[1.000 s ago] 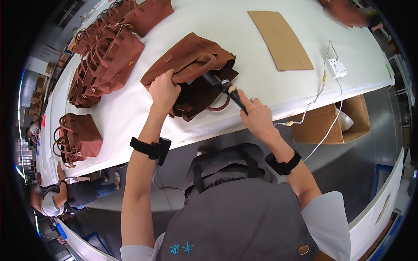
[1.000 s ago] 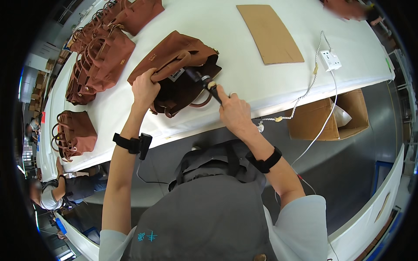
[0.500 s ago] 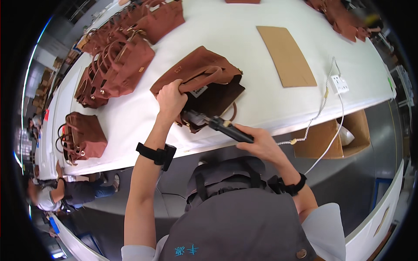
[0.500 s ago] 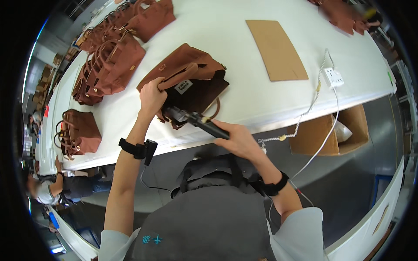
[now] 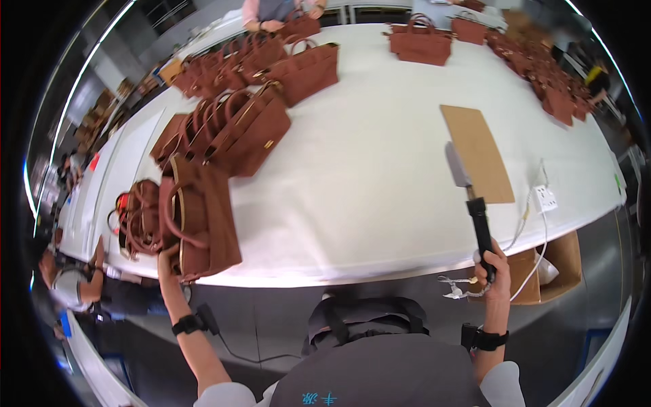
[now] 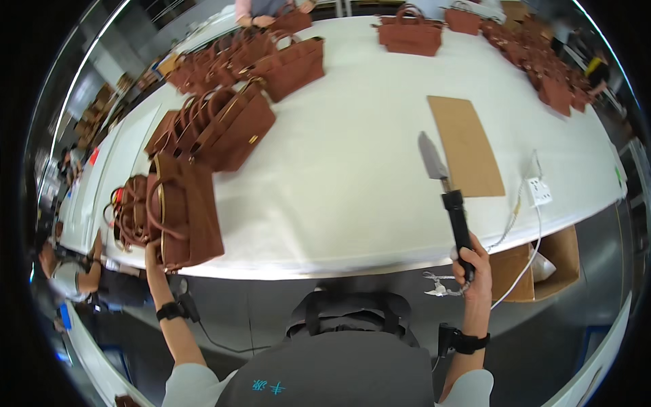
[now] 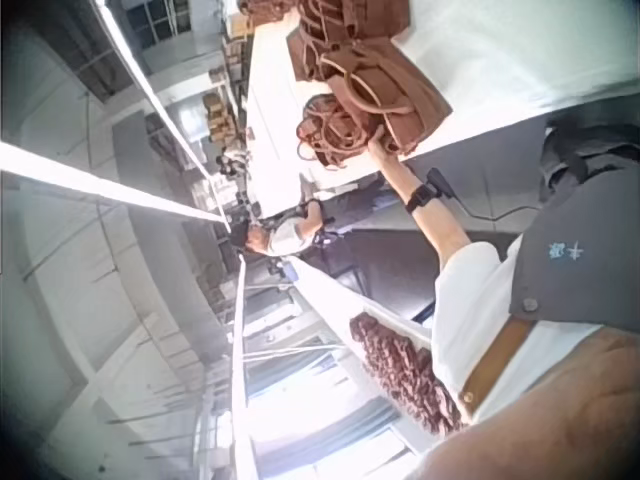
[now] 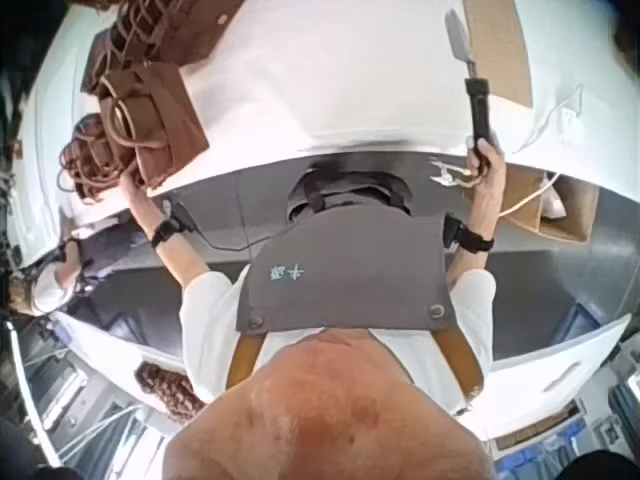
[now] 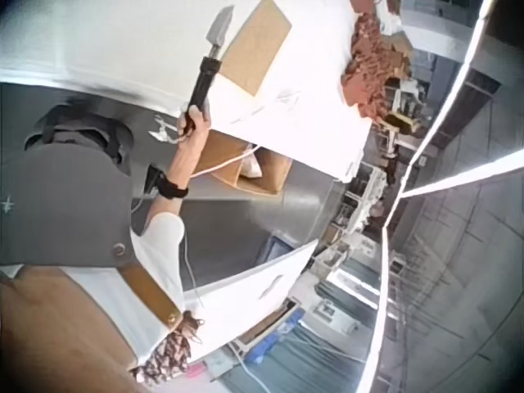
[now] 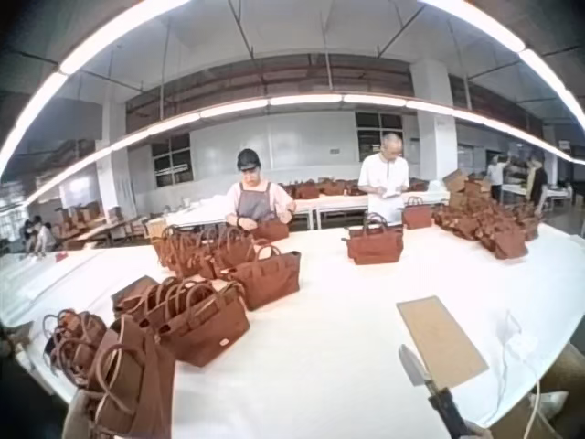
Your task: The person picks up brown handbags from a pile, opens the zippers, and uses a handheld heat tool to treat the interior lining and seams. The person places the treated bags into a separate finished area on the table.
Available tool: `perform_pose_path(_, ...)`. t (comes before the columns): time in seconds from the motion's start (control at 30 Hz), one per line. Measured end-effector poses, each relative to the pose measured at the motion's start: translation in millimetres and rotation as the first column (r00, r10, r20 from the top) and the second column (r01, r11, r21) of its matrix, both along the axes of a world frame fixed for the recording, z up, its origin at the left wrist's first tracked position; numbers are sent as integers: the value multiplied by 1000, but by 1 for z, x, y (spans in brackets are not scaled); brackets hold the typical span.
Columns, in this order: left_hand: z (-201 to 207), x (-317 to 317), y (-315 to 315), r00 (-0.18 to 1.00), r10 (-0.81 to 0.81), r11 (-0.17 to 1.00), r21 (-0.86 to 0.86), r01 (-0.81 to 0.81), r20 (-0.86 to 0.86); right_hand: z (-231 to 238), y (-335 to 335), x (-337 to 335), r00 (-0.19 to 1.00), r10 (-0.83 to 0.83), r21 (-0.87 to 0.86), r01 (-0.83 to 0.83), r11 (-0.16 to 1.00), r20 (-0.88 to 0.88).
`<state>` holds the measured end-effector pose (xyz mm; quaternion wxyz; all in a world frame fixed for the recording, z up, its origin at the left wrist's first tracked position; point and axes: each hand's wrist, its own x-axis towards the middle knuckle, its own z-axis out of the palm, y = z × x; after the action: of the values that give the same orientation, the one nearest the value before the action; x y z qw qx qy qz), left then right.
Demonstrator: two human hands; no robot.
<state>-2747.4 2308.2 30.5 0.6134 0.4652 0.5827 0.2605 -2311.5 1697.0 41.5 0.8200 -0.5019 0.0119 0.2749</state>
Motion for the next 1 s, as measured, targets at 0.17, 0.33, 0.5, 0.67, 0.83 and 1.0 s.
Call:
perform_pose_path(0.17,-80,-68,63,871,184,961,103,-257,456,-2,46,21,995,57,-17,-59,998,-79)
perform_pose_path(0.33,-97,-62,60,854,173,352,840,412,-491,-19,57,50,998,-26,-60,23,998,-55)
perform_pose_path(0.5,-15,-10,-15,971,82,883,436,-176,225,-38,68,84,990,-137,-81,134,988,-38)
perform_pose_path(0.67,-22,-22,-23,949,240,814,491,-311,203,-43,69,134,989,-144,-119,147,982,28)
perform_pose_path(0.83,-23,-16,-35,876,470,720,526,-452,110,-51,62,190,989,-137,-95,143,985,63)
perform_pose_path(1.0,-23,-47,-38,714,689,528,589,-611,123,-72,63,241,967,-236,-157,250,955,101)
